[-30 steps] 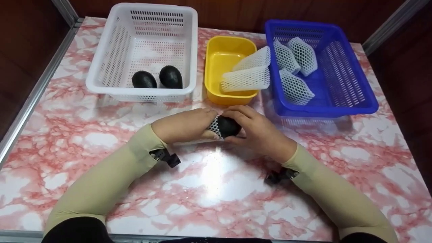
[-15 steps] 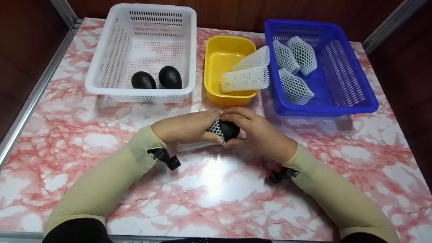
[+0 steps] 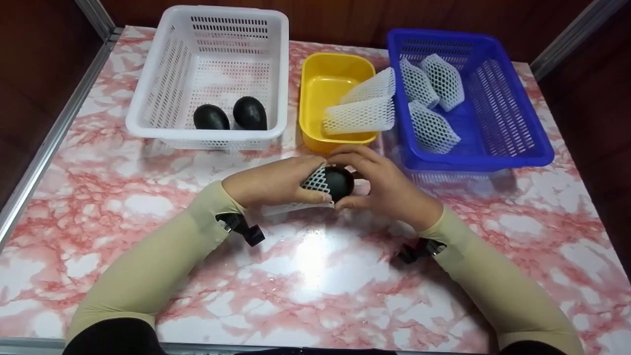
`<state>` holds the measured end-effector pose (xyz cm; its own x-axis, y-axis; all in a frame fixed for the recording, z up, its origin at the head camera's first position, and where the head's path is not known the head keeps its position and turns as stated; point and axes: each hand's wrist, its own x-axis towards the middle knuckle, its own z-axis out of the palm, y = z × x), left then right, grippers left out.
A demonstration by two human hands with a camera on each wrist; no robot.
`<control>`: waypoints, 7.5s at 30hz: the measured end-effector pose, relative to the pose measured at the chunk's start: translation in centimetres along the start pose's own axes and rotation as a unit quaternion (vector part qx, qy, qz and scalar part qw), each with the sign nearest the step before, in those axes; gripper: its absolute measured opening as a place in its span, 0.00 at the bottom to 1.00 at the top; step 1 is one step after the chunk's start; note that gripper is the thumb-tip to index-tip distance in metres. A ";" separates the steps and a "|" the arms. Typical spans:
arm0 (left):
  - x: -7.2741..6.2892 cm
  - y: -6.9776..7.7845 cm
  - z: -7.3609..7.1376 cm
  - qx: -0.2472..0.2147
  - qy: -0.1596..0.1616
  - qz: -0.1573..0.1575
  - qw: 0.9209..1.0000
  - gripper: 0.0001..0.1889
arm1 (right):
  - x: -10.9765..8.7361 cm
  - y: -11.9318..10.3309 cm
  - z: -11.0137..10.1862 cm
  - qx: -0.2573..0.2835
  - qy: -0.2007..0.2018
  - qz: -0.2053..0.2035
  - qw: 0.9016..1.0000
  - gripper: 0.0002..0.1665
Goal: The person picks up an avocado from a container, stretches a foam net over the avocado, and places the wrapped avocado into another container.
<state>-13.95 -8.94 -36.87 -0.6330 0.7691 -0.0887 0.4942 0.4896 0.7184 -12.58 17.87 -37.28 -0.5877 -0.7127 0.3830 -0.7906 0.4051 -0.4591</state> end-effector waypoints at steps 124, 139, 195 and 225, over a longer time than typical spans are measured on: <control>0.4 0.1 1.3 -0.028 0.005 -0.021 0.999 0.42 | -0.3 -0.8 -2.9 -0.010 0.082 -0.013 0.996 0.15; 0.6 0.9 1.9 0.024 0.001 -0.053 0.998 0.42 | -0.3 -1.9 0.0 -0.118 -0.053 -0.048 0.990 0.51; 0.1 -0.9 0.7 0.002 -0.088 -0.066 0.994 0.25 | -0.4 -1.5 -2.9 0.275 0.153 0.035 0.949 0.48; 0.6 -1.2 1.0 0.023 -0.100 -0.063 0.993 0.29 | 0.1 0.2 -1.1 0.813 0.106 0.210 0.532 0.36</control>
<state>-14.33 -8.62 -38.44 -0.5626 0.7648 -0.3140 0.4488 0.6015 0.6608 -12.98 18.48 -36.39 -0.7965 -0.6042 -0.0237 0.5111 -0.6518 -0.5603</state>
